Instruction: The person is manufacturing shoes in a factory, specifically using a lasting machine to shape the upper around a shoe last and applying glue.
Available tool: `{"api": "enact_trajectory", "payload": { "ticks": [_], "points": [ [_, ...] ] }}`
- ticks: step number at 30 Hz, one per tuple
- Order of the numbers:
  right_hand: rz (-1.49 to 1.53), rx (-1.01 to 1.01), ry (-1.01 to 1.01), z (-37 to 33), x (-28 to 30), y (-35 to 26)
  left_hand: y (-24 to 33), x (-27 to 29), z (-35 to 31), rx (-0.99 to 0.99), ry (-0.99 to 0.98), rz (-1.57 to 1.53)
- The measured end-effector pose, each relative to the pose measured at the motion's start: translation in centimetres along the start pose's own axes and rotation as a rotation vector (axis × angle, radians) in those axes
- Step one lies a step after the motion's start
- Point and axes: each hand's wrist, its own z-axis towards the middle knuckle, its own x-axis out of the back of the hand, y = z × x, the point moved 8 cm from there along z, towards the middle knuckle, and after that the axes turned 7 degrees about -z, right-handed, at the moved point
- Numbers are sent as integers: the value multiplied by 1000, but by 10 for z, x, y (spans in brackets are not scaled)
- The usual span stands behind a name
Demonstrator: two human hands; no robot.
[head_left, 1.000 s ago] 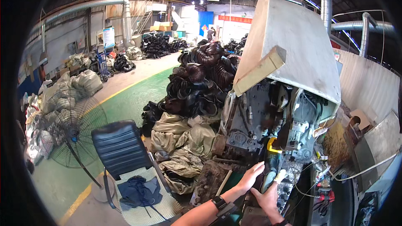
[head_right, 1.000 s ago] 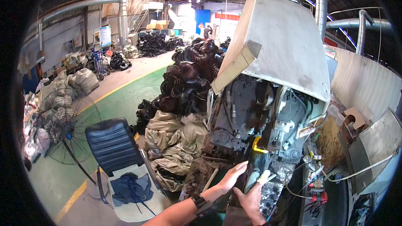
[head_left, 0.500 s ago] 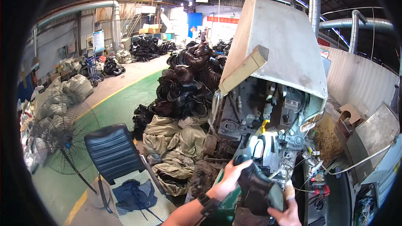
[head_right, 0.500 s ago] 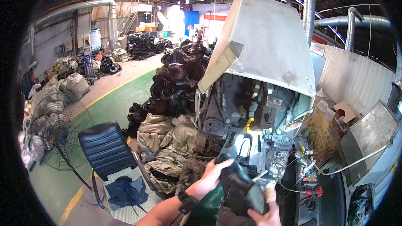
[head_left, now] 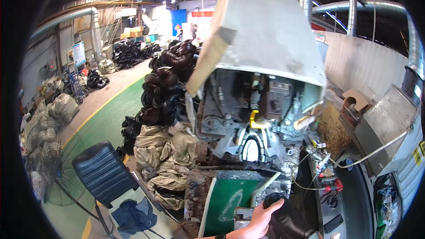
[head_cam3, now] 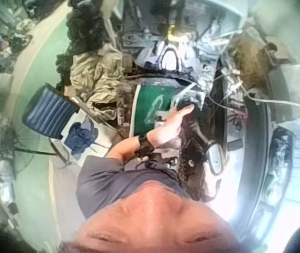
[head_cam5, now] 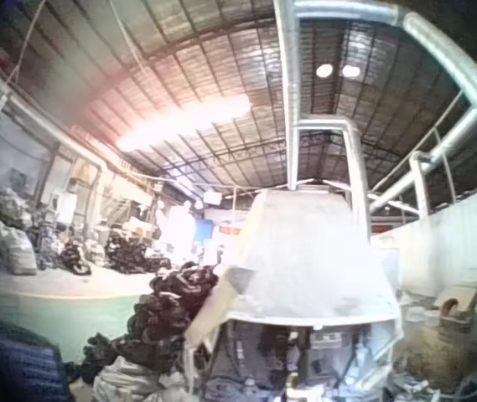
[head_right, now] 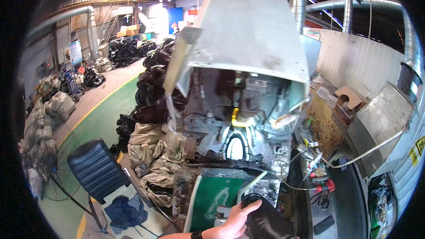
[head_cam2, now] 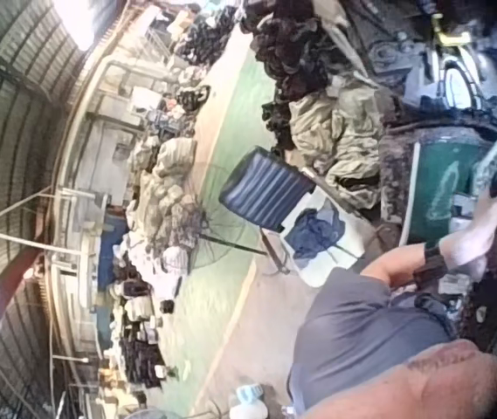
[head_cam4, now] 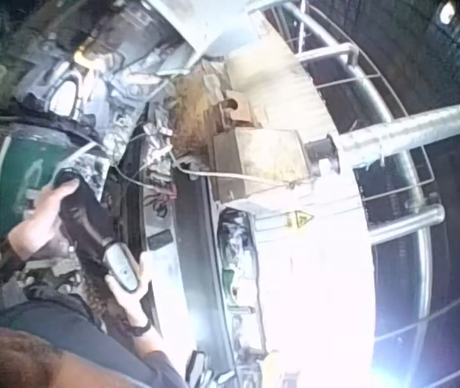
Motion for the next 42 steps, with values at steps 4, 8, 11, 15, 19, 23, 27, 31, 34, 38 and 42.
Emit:
{"api": "enact_trajectory", "payload": {
  "ticks": [4,8,11,15,19,23,27,31,34,38,42],
  "points": [
    [-22,-335,244,41,36,-17,-93,5,46,219,-57,195],
    [723,-824,501,-15,76,140,-157,-5,54,312,-199,362],
    [700,-881,749,-55,153,205,-217,-6,63,364,-231,751],
    [633,-852,1166,-171,306,278,-307,-7,71,345,-452,1116],
    [285,-867,1404,-286,489,341,-365,-22,63,304,-545,1255],
    [453,-681,1846,-368,551,416,-404,-25,59,334,-635,1308],
    [414,-799,1506,-299,477,469,-420,-33,63,251,-722,1425],
    [734,-971,828,-179,331,477,-458,-102,42,22,-1001,1464],
    [806,-1060,485,-104,215,455,-472,-102,59,-131,-1224,1451],
    [1346,-904,421,-46,145,396,-535,-145,0,-327,-1917,1639],
    [600,-870,376,-59,187,385,-576,-144,26,-96,-2029,1405]
  ]
}}
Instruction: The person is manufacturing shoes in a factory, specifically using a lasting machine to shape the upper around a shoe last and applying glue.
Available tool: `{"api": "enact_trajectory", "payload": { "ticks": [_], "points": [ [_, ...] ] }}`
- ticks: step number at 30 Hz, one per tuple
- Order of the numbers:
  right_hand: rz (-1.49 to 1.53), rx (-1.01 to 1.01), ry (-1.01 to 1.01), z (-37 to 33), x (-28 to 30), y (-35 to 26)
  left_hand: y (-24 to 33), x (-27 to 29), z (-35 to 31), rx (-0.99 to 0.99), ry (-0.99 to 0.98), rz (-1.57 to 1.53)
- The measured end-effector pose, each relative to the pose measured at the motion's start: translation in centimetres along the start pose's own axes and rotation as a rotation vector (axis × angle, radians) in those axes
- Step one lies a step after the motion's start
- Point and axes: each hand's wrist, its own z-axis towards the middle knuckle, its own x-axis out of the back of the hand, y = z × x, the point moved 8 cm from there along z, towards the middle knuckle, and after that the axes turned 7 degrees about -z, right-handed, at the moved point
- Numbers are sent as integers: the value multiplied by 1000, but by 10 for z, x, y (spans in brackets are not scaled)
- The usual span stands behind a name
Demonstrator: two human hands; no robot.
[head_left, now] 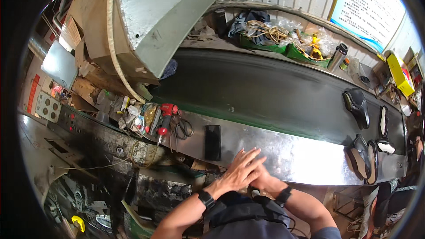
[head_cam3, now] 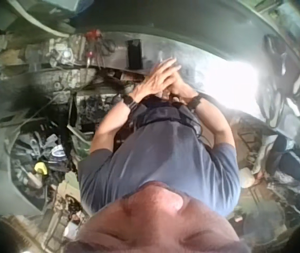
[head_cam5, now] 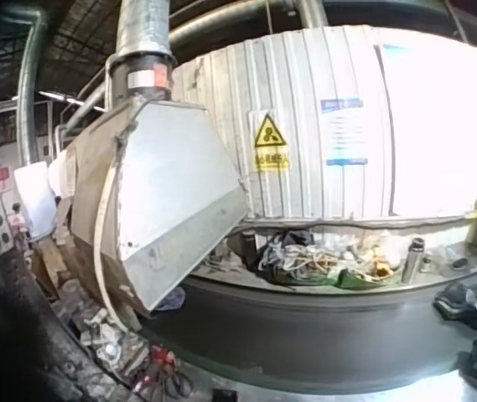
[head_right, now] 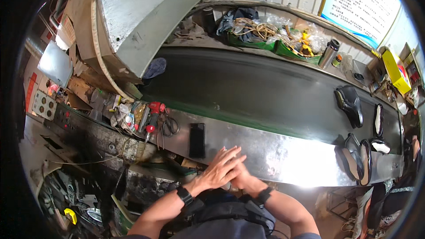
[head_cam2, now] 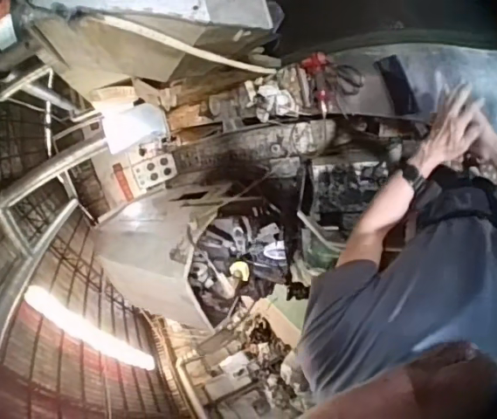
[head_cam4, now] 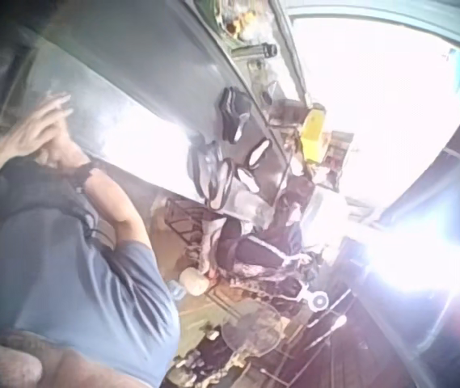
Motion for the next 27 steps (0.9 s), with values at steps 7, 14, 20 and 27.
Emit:
{"api": "enact_trajectory", "payload": {
  "ticks": [7,14,20,27],
  "points": [
    [299,-404,370,-74,100,29,-196,147,9,246,379,90],
    [241,-407,718,-144,135,59,-366,294,-6,742,321,389],
    [-183,-290,745,-119,160,61,-444,347,-28,959,340,507],
    [-534,-410,712,-98,157,25,-520,360,-1,950,268,694]
  ]
}}
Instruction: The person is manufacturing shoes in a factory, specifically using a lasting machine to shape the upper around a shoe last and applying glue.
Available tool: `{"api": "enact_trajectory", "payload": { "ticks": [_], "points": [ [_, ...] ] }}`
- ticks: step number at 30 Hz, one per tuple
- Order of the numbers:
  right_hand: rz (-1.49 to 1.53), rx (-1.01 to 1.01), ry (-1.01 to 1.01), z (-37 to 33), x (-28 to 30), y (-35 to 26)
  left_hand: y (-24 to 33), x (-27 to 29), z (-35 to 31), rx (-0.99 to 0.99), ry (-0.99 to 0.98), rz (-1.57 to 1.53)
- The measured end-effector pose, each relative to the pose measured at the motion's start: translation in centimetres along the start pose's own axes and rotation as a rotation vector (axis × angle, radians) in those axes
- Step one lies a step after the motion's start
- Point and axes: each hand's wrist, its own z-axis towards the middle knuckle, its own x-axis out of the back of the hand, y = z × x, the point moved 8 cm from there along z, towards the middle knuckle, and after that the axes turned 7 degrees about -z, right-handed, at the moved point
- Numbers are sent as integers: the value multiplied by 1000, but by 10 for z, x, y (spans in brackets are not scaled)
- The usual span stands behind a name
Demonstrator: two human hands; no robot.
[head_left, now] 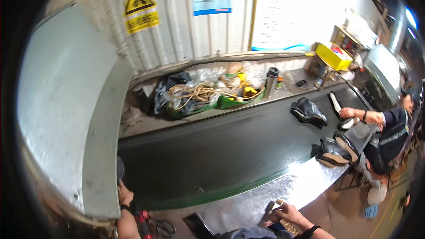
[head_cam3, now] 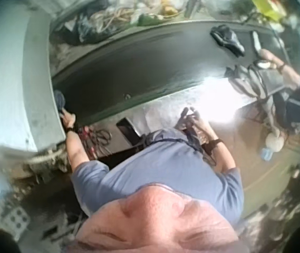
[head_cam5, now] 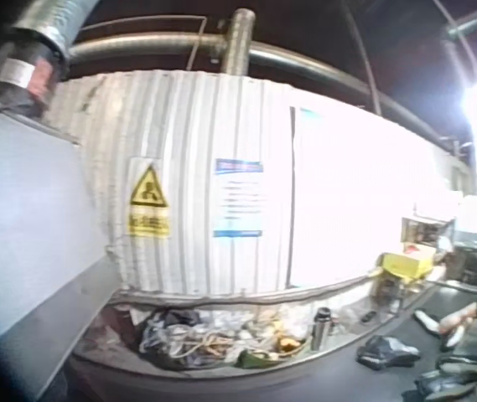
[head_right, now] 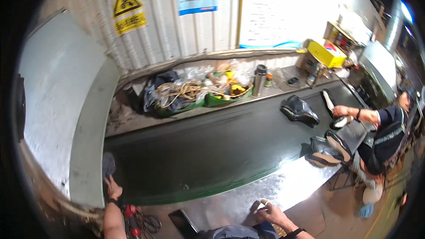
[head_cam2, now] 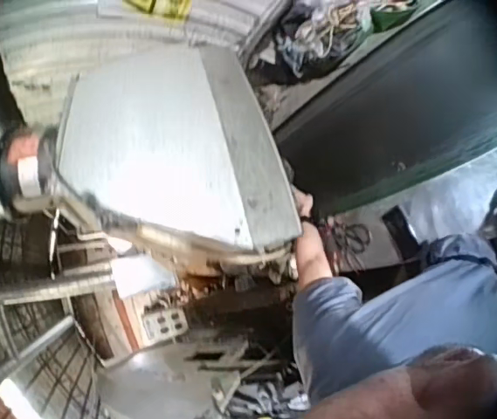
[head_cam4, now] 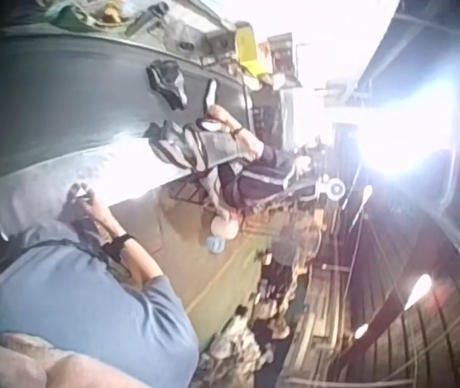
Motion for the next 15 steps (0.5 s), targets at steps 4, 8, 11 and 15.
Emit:
{"api": "enact_trajectory", "payload": {
  "ticks": [4,8,11,15],
  "points": [
    [-41,-68,12,3,0,-18,-17,-6,21,43,-19,242],
    [-116,68,30,1,0,-49,56,3,7,59,-138,146],
    [-60,223,36,14,-9,-72,109,52,-31,-117,-2,-145],
    [45,389,-82,24,-29,-115,181,110,-112,-328,-3,-752]
  ]
}}
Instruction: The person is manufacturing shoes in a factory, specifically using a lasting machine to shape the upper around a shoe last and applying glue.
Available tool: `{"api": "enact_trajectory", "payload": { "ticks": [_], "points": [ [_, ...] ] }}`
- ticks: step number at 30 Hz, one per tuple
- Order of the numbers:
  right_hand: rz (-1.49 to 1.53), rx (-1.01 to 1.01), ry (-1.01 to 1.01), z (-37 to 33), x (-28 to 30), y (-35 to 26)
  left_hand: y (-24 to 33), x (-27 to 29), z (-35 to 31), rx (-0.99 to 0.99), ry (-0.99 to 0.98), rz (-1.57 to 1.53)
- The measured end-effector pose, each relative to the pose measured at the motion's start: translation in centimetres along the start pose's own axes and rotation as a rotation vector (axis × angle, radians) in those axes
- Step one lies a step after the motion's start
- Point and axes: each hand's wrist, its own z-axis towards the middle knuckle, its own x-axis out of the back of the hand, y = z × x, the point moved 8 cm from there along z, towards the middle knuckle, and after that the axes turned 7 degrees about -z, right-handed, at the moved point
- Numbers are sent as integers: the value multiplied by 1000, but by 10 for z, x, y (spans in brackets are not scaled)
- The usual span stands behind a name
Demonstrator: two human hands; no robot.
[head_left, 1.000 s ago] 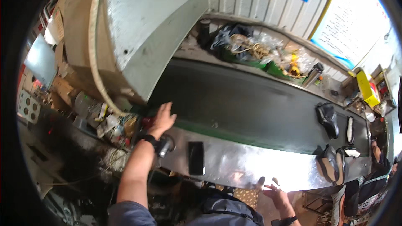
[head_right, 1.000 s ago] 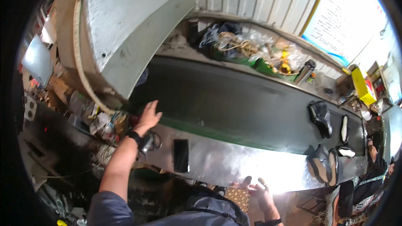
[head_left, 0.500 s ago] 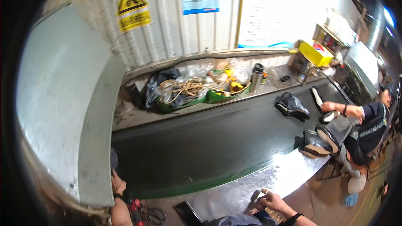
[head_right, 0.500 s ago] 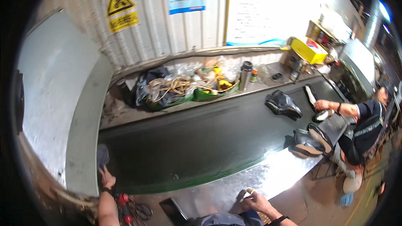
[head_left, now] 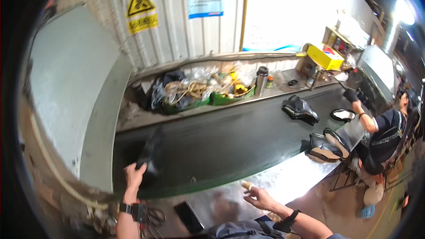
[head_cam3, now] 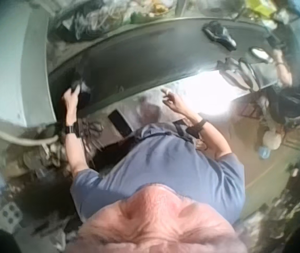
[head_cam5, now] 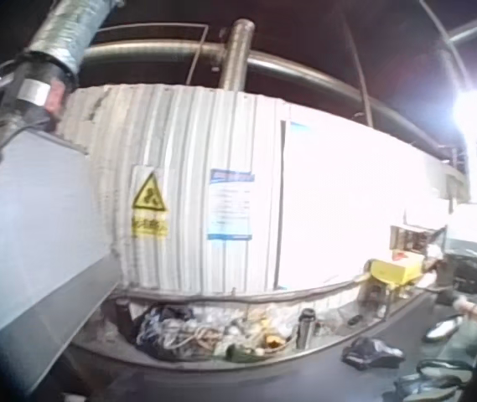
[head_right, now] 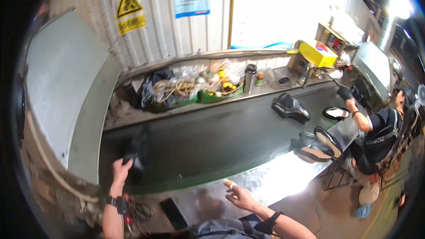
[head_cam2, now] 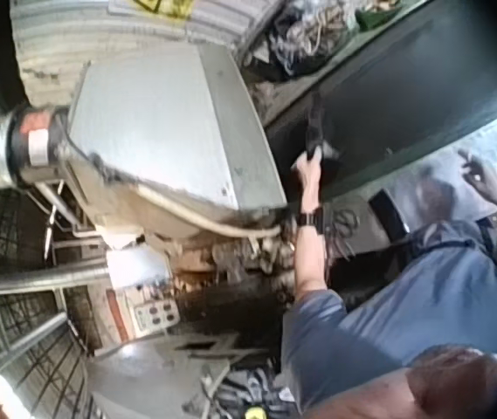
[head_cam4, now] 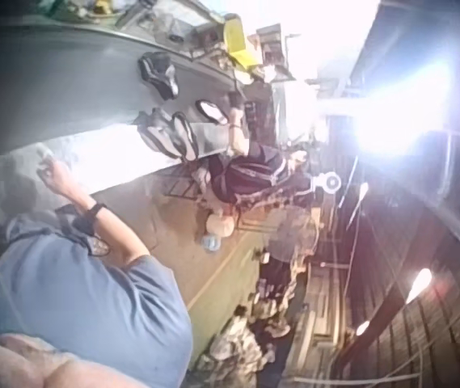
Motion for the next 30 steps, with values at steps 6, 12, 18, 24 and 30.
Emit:
{"api": "enact_trajectory", "payload": {
  "ticks": [6,12,18,24,30],
  "points": [
    [335,246,107,-31,23,-104,176,-119,-141,223,-275,-1270],
    [433,408,424,-77,52,-106,216,-164,-256,310,-518,-1555],
    [279,395,534,-126,57,-107,224,-158,-293,393,-507,-1588],
    [206,414,401,-136,49,-86,211,-159,-309,460,-443,-1635],
    [839,179,-8,-111,45,-64,186,-146,-312,552,-356,-1565]
  ]
}}
